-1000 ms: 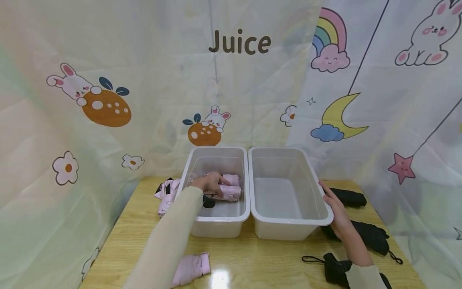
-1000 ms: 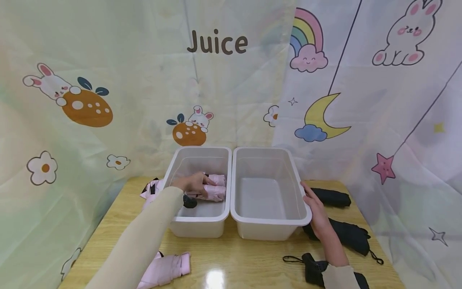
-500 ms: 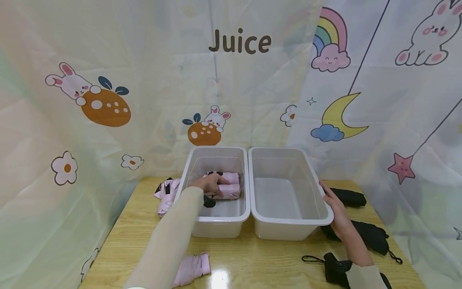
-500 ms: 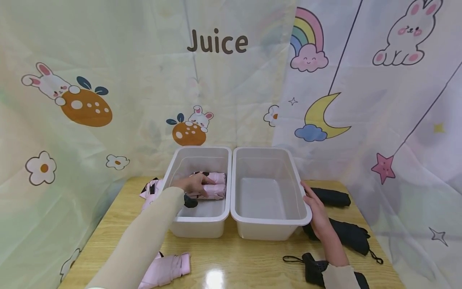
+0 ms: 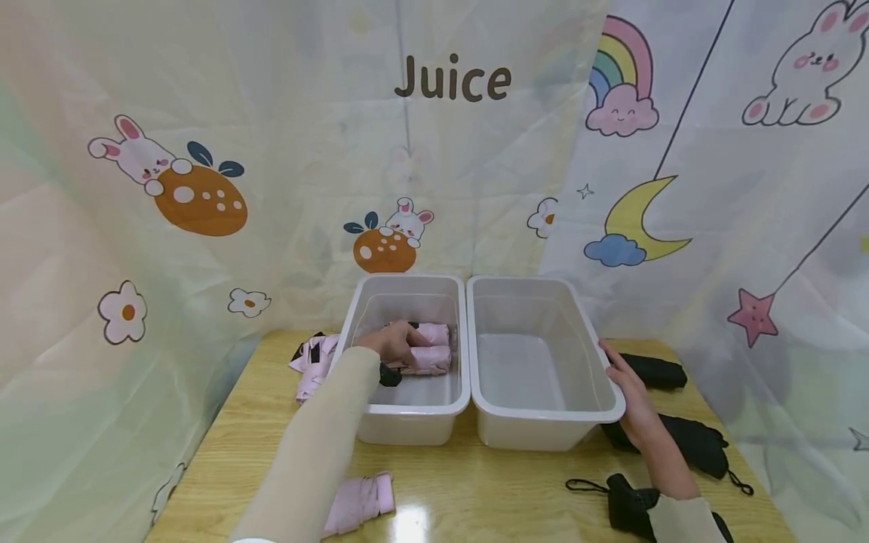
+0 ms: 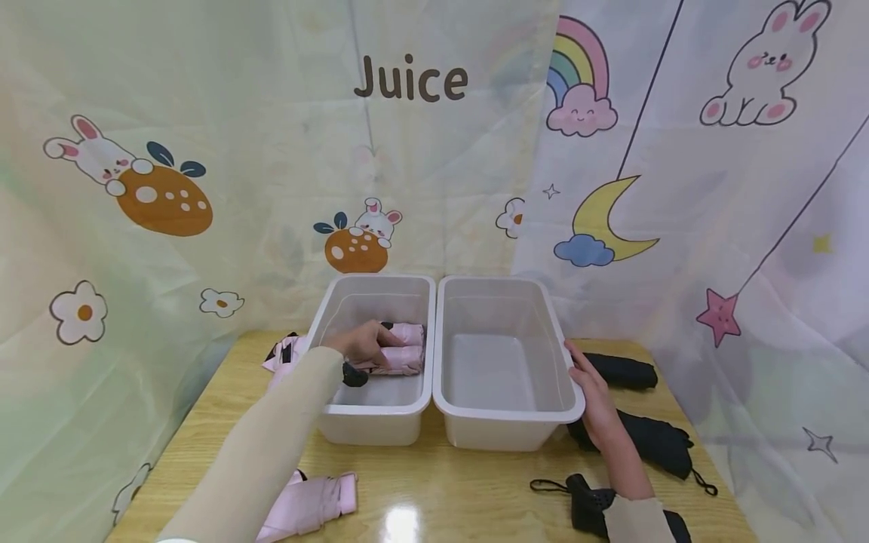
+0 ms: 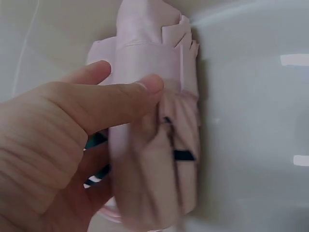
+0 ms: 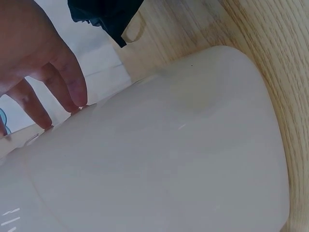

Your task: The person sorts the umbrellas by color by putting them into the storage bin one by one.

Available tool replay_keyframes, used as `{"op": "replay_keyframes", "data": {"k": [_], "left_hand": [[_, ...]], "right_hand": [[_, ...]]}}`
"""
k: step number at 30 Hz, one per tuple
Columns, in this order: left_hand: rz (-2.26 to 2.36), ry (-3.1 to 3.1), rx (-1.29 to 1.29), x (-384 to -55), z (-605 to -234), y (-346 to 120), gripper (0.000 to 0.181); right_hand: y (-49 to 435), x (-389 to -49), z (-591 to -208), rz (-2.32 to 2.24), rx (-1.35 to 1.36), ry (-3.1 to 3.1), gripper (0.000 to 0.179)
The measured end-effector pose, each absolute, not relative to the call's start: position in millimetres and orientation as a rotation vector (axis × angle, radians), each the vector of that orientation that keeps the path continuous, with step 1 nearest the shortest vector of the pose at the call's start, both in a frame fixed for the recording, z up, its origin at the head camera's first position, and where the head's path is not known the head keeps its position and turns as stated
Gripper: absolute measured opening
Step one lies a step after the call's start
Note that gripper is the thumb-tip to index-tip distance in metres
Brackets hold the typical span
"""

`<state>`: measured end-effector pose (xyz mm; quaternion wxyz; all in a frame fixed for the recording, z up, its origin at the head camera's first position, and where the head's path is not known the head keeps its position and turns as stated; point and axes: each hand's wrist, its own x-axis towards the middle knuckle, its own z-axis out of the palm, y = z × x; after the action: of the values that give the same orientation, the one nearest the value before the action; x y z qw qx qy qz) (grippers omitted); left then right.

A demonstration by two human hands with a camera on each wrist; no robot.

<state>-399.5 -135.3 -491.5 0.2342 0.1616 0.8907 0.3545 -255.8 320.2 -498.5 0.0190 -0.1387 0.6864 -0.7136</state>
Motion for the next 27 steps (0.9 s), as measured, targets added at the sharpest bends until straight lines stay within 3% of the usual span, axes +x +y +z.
{"op": "replay_keyframes", "data": {"k": [8, 19, 27], "left_hand": [[0.910, 2.526, 0.628, -405.3, -449.3, -144.0, 0.047], [1.431, 2.495, 0.678, -397.4, -368.1, -210.0, 0.043], [1.611, 2.601, 0.512, -365.8, -360.1, -272.1, 0.040]], "right_hand": [[320.1, -256.8, -498.9, -2.215, -0.450, 2.134, 0.052], [320.6, -257.3, -498.2, -2.236, -0.454, 2.092, 0.052], [322.2, -257.6, -497.8, -2.239, -0.477, 2.057, 0.051]]}}
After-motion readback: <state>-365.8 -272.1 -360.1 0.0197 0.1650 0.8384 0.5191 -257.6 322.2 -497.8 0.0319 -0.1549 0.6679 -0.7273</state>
